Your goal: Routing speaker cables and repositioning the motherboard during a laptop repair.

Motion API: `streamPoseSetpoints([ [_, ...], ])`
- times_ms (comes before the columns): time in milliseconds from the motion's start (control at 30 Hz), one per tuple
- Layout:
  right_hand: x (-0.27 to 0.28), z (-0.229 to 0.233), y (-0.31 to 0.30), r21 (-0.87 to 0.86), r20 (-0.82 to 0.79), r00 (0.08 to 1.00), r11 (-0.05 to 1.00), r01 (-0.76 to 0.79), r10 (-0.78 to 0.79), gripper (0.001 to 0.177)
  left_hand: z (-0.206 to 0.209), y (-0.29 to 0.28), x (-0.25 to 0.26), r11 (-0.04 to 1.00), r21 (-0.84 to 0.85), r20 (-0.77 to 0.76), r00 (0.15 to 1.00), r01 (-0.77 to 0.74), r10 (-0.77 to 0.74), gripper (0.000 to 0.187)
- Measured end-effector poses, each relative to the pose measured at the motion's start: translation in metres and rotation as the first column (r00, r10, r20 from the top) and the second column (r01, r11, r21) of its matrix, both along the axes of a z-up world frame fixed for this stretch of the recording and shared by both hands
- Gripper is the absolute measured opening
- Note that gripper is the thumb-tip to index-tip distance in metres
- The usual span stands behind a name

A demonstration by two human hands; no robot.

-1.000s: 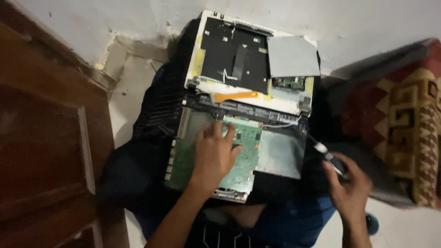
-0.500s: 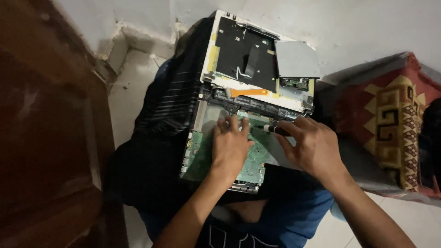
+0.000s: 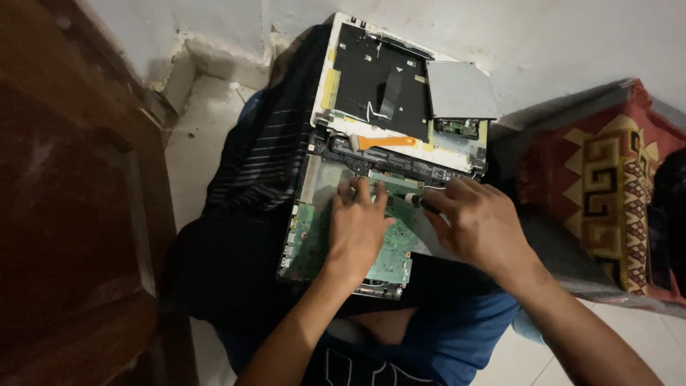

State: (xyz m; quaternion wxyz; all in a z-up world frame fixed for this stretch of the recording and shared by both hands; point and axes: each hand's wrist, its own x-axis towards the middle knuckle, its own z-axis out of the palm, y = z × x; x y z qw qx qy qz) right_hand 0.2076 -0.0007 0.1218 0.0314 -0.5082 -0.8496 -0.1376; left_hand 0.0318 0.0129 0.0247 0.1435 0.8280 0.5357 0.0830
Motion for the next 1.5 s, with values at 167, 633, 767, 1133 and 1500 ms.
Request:
streamPoseSetpoints([
  [167, -0.014, 0.006, 0.005, -0.046, 0.055, 0.994, 0.995, -0.091, 0.094, 0.019, 0.001, -0.001, 0.0, 1.0, -0.004, -0.001, 1.0, 0.008, -0.008, 0.068],
  [633, 0.002, 0.003, 0.025, -0.197, 0.047, 0.964, 0.948, -0.249, 0.263, 0.017, 0.002, 0.0, -0.002, 0.998, 0.069, -0.017, 1.0, -0.008, 0.01, 0.067],
  [767, -0.004, 0.007, 0.014, -0.203, 0.071, 0.946, 0.933, -0.298, 0.317, 0.021, 0.002, 0.001, -0.001, 0.999, 0.043, -0.032, 0.999, 0.005, -0.004, 0.067],
  [1133, -0.018, 0.024, 0.009, -0.141, 0.003, 0.903, 0.894, -0.425, 0.43, 0.019, 0.002, 0.001, -0.001, 1.0, 0.007, -0.053, 0.999, 0.011, -0.011, 0.067],
  [1500, -0.005, 0.016, 0.007, -0.106, 0.006, 0.909, 0.904, -0.413, 0.416, 0.025, 0.004, 0.001, 0.0, 1.0, -0.011, -0.048, 0.999, 0.017, -0.017, 0.068],
])
